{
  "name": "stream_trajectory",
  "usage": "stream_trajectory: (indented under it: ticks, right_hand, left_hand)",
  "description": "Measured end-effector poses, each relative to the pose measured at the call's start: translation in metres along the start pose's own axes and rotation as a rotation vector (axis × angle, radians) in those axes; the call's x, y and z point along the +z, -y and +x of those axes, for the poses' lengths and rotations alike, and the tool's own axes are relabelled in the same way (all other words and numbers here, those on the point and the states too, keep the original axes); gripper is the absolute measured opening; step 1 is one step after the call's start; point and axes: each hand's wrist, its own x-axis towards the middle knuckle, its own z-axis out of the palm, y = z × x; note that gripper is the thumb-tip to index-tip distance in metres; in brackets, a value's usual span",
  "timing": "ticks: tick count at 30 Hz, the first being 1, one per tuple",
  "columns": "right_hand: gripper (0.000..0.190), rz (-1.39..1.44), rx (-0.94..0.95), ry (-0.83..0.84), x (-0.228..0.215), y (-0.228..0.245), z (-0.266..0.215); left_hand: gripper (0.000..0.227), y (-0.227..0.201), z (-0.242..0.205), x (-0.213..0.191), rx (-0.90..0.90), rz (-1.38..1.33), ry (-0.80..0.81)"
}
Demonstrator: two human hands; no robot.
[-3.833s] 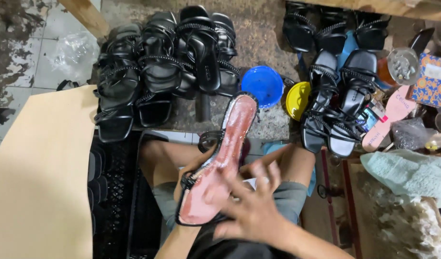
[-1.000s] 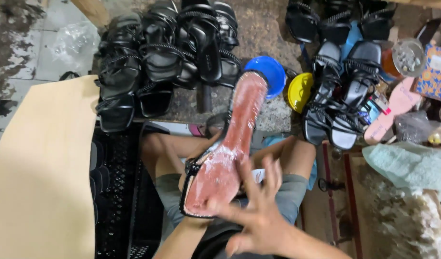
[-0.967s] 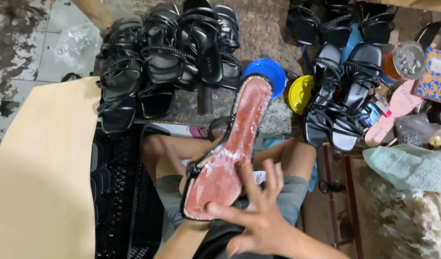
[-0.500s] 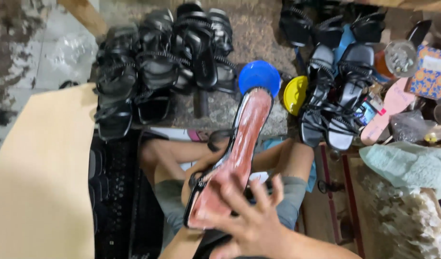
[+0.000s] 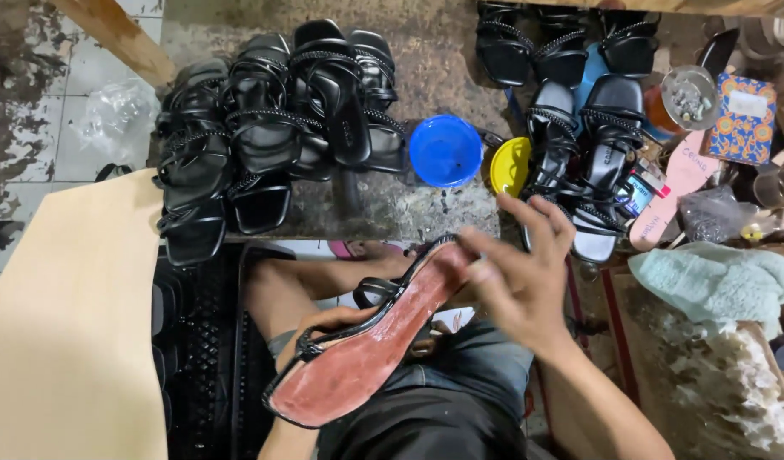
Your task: Assembling a sandal by applying adhesive to the sole and carefully attaching the straps.
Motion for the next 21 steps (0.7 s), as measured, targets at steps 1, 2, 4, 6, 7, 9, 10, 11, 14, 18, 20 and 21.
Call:
stream_trajectory:
  ticks: [1, 2, 4, 6, 7, 9, 10, 11, 14, 18, 20, 21]
  right_hand:
    - [0.028, 0.266, 0.141, 0.001, -0.005, -0.001, 0.005]
    - [0.028, 0.532, 0.28, 0.005, -0.011, -0.003, 0.01]
    - [0.04, 0.903, 0.432, 0.241, -0.012, -0.006, 0.014]
    - [0.057, 1.272, 0.58, 0.492, -0.01, -0.01, 0.01]
    - [0.057, 1.313, 0.712, 0.5, -0.006, -0.012, 0.004]
    - [0.057, 1.352, 0.841, 0.512, -0.002, -0.013, -0.004]
    - [0.057, 1.416, 0.867, 0.403, -0.001, -0.013, -0.006]
    - [0.058, 1.477, 0.89, 0.285, 0.0, -0.012, -0.009]
    - [0.063, 1.619, 0.999, 0.069, 0.014, -0.01, -0.026]
    - [0.064, 1.739, 0.914, -0.079, 0.036, 0.016, -0.033]
    - [0.063, 1.508, 0.79, -0.161, 0.04, 0.036, -0.027]
    - [0.063, 1.508, 0.784, -0.16, 0.037, 0.037, -0.027]
  left_hand:
    - [0.027, 0.005, -0.004, -0.002, 0.365, 0.414, -0.235]
    - [0.029, 0.011, -0.008, -0.004, 0.733, 0.828, -0.466]
    - [0.021, -0.003, -0.006, 0.016, 0.389, 0.456, -0.459]
    - [0.016, -0.025, -0.009, 0.044, 0.052, 0.079, -0.428]
    - [0.031, -0.04, -0.014, 0.063, 0.196, 0.728, -0.182]
    - [0.052, -0.039, -0.016, 0.074, 0.337, 1.361, 0.096]
    - [0.045, -0.022, -0.014, 0.067, 0.781, 0.974, 0.367]
    - [0.038, -0.006, -0.011, 0.061, 1.175, 0.529, 0.615]
    - [0.04, 0.01, 0.013, 0.015, 1.558, -0.158, -0.371]
    - [0.051, 0.054, 0.071, -0.018, 1.429, -0.193, 0.054]
    - [0.053, 0.064, 0.079, 0.007, 1.408, 0.432, -0.135]
    - [0.053, 0.061, 0.074, 0.016, 1.413, 0.433, -0.131]
